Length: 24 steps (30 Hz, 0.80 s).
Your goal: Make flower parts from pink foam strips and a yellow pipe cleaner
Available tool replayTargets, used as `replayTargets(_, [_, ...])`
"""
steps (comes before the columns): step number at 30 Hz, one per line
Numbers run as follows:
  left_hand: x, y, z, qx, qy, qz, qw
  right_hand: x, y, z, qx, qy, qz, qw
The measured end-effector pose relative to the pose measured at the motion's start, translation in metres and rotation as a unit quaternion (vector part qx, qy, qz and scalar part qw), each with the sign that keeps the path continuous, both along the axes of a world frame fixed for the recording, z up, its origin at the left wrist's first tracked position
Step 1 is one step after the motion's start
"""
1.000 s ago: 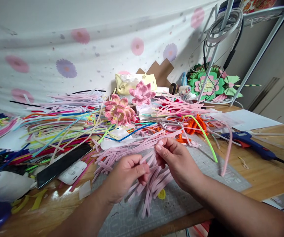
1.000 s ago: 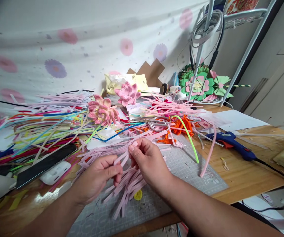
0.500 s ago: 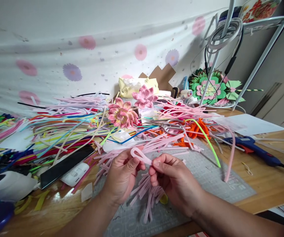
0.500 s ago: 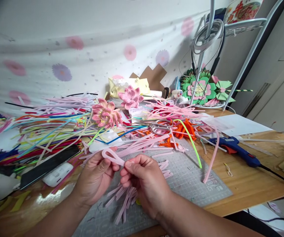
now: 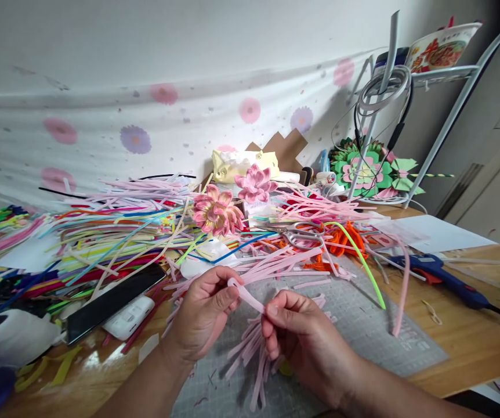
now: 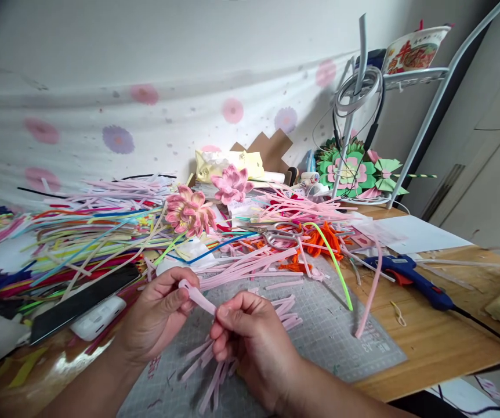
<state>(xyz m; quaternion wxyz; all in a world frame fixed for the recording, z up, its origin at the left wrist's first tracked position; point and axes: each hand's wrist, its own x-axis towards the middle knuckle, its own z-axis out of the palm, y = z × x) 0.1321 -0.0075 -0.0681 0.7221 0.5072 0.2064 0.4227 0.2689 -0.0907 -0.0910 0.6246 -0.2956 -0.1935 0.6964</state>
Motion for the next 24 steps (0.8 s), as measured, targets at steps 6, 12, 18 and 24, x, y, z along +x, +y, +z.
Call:
replayTargets(6, [0.0, 0.0, -0.001, -0.003, -0.001, 0.012, 1.0, 0.004, -0.003, -0.002, 0.016, -0.02, 0.024, 0.999])
replayTargets(12, [0.001, -0.001, 0.0, 0.024, -0.016, -0.009, 1.0, 0.003, -0.005, -0.003, 0.027, -0.063, 0.046, 0.997])
replayTargets(18, [0.003, -0.003, -0.001, 0.03, 0.019, 0.062, 0.997, 0.017, 0.002, 0.006, 0.142, -0.346, 0.041, 0.927])
replayTargets(24, [0.007, -0.006, -0.001, 0.022, 0.042, 0.106, 0.993, 0.019, 0.007, 0.013, 0.254, -0.668, -0.033, 0.699])
